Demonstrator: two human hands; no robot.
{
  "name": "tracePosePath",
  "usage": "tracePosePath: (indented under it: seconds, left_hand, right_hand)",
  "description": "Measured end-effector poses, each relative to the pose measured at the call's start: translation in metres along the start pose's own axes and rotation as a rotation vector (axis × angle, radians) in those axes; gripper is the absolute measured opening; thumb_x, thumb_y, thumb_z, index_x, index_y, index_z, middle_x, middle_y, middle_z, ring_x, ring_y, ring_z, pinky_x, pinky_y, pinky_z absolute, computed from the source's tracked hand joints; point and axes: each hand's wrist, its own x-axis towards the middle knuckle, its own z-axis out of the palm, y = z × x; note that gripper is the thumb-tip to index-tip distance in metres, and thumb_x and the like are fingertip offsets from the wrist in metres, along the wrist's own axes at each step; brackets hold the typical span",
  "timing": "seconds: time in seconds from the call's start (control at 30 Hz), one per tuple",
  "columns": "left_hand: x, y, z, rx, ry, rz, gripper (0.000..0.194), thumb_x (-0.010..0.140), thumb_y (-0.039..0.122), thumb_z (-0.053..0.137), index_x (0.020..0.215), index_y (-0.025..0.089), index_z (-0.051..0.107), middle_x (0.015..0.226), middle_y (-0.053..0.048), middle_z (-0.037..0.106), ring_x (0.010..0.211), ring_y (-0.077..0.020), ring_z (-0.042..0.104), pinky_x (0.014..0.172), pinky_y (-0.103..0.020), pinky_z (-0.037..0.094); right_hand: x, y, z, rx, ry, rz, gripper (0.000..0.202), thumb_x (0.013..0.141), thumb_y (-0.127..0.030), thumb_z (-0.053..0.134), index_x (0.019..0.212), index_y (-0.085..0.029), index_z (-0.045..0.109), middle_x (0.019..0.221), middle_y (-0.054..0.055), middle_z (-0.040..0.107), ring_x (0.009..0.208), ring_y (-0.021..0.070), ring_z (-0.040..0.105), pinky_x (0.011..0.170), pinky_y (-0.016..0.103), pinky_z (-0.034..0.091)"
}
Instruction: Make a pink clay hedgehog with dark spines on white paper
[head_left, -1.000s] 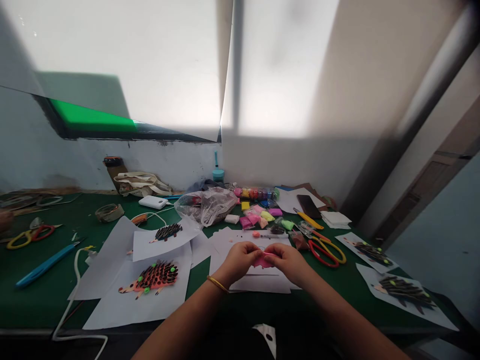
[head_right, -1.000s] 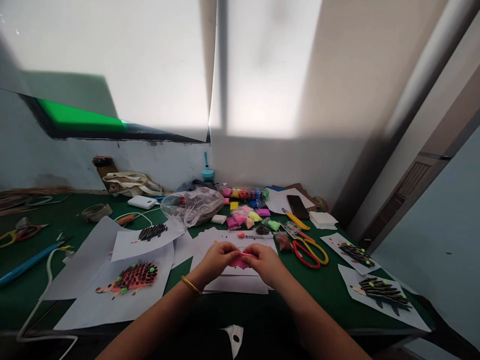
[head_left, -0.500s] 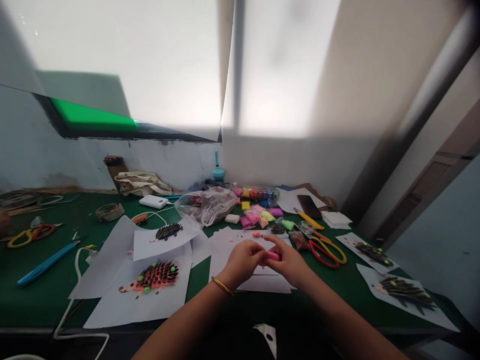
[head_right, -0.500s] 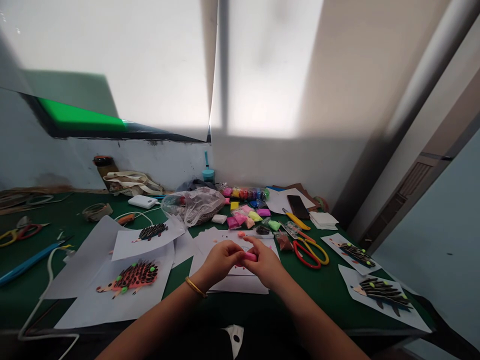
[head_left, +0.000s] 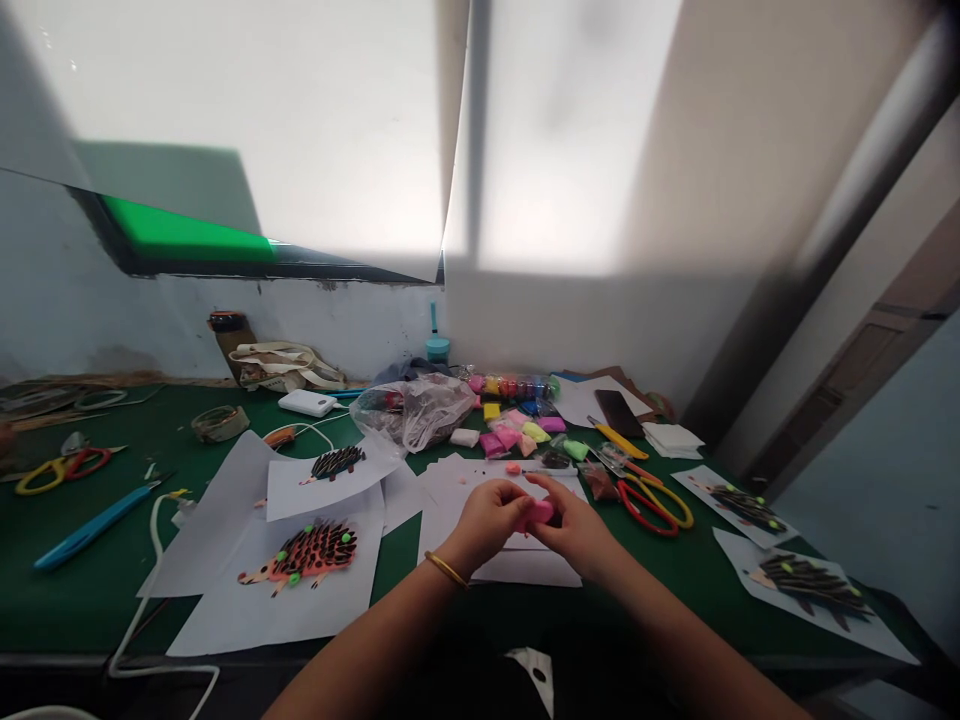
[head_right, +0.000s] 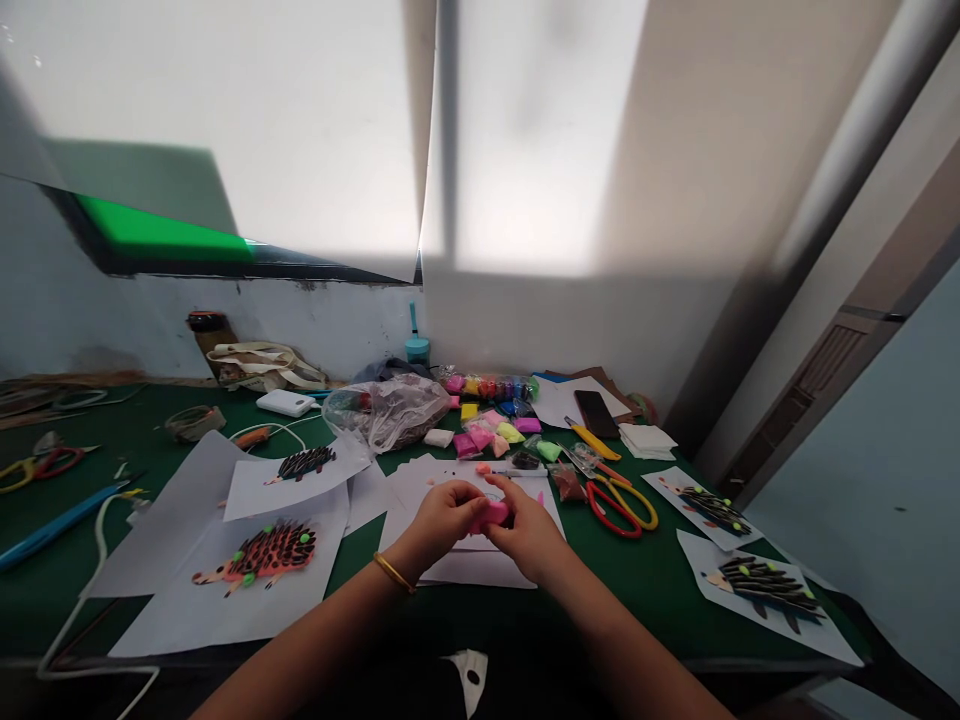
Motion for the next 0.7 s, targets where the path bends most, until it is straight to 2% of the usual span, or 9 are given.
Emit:
tracePosePath:
  seconds: [0.1,0.17,0.27,0.33,0.4,0.57,0.63,0.7]
  left_hand:
    - [0.0,0.0,0.001,-0.031,-0.005,0.013,0.032,0.085,0.041,0.052,0.09,0.015,0.07,0.081,-0.005,0.069,0.071,-0.0163,0.061,0.063,-0.026,0.046]
    - [0.0,0.0,0.001,-0.052,-0.04,0.035,0.035,0.084,0.044,0.054,0.096,0.016,0.07,0.087,-0.005,0.07,0.074,-0.0169,0.062,0.064,-0.027,0.046]
    - [0.0,0.0,0.002,-0.033,-0.041,0.019,0.028,0.077,0.04,0.062,0.084,0.015,0.07,0.076,-0.004,0.068,0.067,-0.0163,0.061,0.06,-0.026,0.046]
    - [0.001,0.001,0.002,-0.011,0.015,0.0,0.022,0.077,0.035,0.062,0.076,0.014,0.068,0.069,-0.003,0.065,0.062,-0.0148,0.059,0.057,-0.025,0.045]
    - [0.0,0.003,0.002,-0.031,0.038,-0.017,0.021,0.078,0.034,0.059,0.076,0.014,0.066,0.067,-0.002,0.064,0.059,-0.0135,0.057,0.054,-0.024,0.043]
    - [-0.002,0.011,0.002,-0.226,-0.081,-0.022,0.035,0.084,0.046,0.056,0.091,0.013,0.067,0.076,-0.004,0.067,0.06,-0.0128,0.058,0.053,-0.023,0.045]
    - [-0.002,0.011,0.003,-0.263,-0.095,0.003,0.032,0.078,0.044,0.064,0.088,0.013,0.068,0.077,-0.004,0.067,0.062,-0.0137,0.06,0.056,-0.024,0.048]
    - [-0.002,0.01,0.005,-0.267,-0.065,0.003,0.025,0.073,0.038,0.07,0.078,0.013,0.067,0.07,-0.003,0.065,0.061,-0.0142,0.06,0.058,-0.025,0.05]
  right_hand:
    - [0.0,0.0,-0.001,0.032,-0.004,-0.003,0.07,0.07,-0.026,0.065,0.137,-0.025,0.043,0.074,-0.004,0.06,0.063,0.0135,0.056,0.059,0.025,0.045]
    - [-0.001,-0.002,-0.001,0.026,-0.007,-0.011,0.07,0.071,-0.026,0.065,0.138,-0.027,0.043,0.074,-0.004,0.06,0.063,0.0137,0.056,0.059,0.025,0.046]
    - [-0.002,-0.006,-0.001,0.005,-0.014,-0.019,0.07,0.072,-0.028,0.067,0.138,-0.026,0.043,0.075,-0.003,0.061,0.064,0.0139,0.055,0.062,0.026,0.046]
    - [-0.002,-0.007,-0.002,0.048,-0.043,-0.017,0.073,0.071,-0.031,0.069,0.139,-0.025,0.043,0.077,-0.003,0.062,0.067,0.0147,0.056,0.064,0.027,0.047]
    - [-0.002,-0.007,-0.004,0.123,-0.082,-0.021,0.074,0.073,-0.035,0.069,0.141,-0.024,0.041,0.078,-0.002,0.062,0.07,0.0158,0.057,0.067,0.029,0.048]
    - [-0.001,-0.004,-0.005,0.154,-0.052,-0.047,0.065,0.08,-0.032,0.061,0.141,-0.024,0.041,0.073,-0.002,0.06,0.071,0.0163,0.059,0.066,0.028,0.048]
    - [-0.001,-0.001,-0.003,0.146,-0.043,-0.044,0.065,0.079,-0.031,0.061,0.141,-0.024,0.041,0.073,-0.002,0.061,0.069,0.0155,0.059,0.065,0.028,0.048]
    - [0.0,0.002,-0.001,0.143,-0.04,-0.045,0.065,0.08,-0.03,0.061,0.141,-0.024,0.041,0.075,-0.003,0.062,0.067,0.0145,0.058,0.065,0.028,0.048]
